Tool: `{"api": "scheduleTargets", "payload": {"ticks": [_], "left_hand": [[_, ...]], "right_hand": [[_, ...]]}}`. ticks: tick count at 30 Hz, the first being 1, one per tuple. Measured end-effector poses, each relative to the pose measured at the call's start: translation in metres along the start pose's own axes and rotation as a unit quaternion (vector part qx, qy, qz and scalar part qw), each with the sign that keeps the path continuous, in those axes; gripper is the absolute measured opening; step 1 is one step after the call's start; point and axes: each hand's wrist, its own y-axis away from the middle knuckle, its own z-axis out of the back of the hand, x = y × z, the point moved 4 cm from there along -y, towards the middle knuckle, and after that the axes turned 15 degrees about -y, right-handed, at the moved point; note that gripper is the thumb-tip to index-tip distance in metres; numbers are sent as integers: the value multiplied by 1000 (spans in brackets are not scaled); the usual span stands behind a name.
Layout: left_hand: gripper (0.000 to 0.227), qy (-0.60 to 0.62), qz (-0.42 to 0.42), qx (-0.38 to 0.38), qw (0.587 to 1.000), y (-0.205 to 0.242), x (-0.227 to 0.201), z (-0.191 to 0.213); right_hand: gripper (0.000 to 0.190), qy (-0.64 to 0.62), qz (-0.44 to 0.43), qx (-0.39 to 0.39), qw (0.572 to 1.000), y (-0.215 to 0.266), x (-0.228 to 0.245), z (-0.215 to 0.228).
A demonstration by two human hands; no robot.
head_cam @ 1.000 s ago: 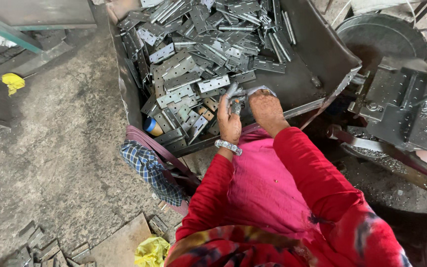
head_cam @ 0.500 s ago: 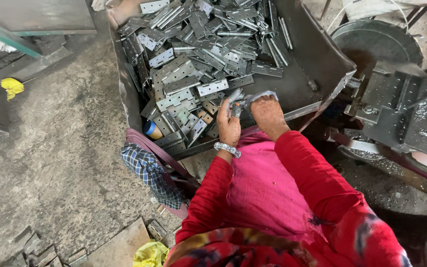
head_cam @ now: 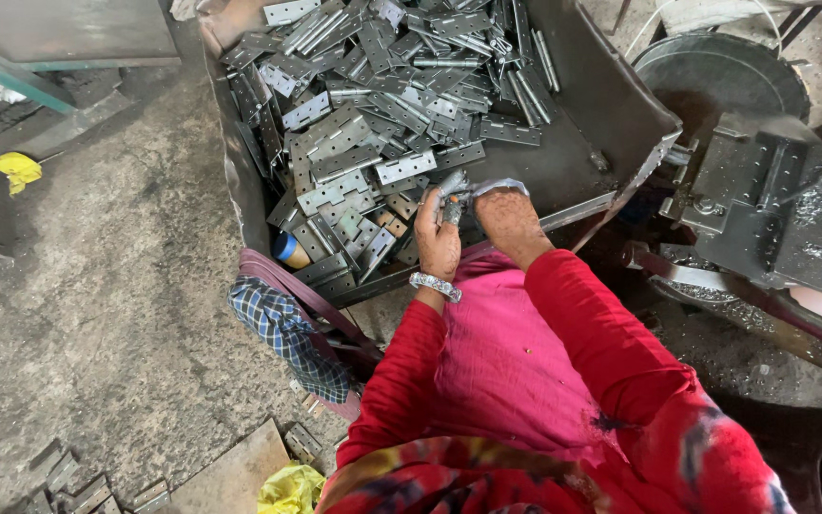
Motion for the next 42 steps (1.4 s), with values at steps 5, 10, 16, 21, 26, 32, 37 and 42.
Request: {"api": "scheduleTargets", "payload": {"ticks": [5,10,16,21,26,32,37,42], "left_hand": [[44,-27,20,8,999,-1,-5,3],[46,-39,-20,-3,999,-1,-13,4],[40,-25,-8,-4,1000,-2,-19,5],[37,-54,-20,-2,998,-3,-18,6],[45,-36,-20,-5,999,-1,-9,4],[45,-39,-10,-5,999,-2,-9,5],[38,-30,-3,-1,1000,-2,-15,4],[38,-27,16,-2,1000,-3,-14,4]], "right_hand": [[14,-8,-29,11,999,0,-2,2],[13,-102,-38,-21,994,-3,-17,1],[13,-27,-22,15,999,0,-10,-7],[12,-28,-42,-1,999,2,-5,-3],[11,-55,-43,-30,997,3,-13,1],[12,1,-58,2,998,8,-6,4],[10,15,-65,2,998,10,5,13],[10,20,-70,8,997,8,5,14]]}}
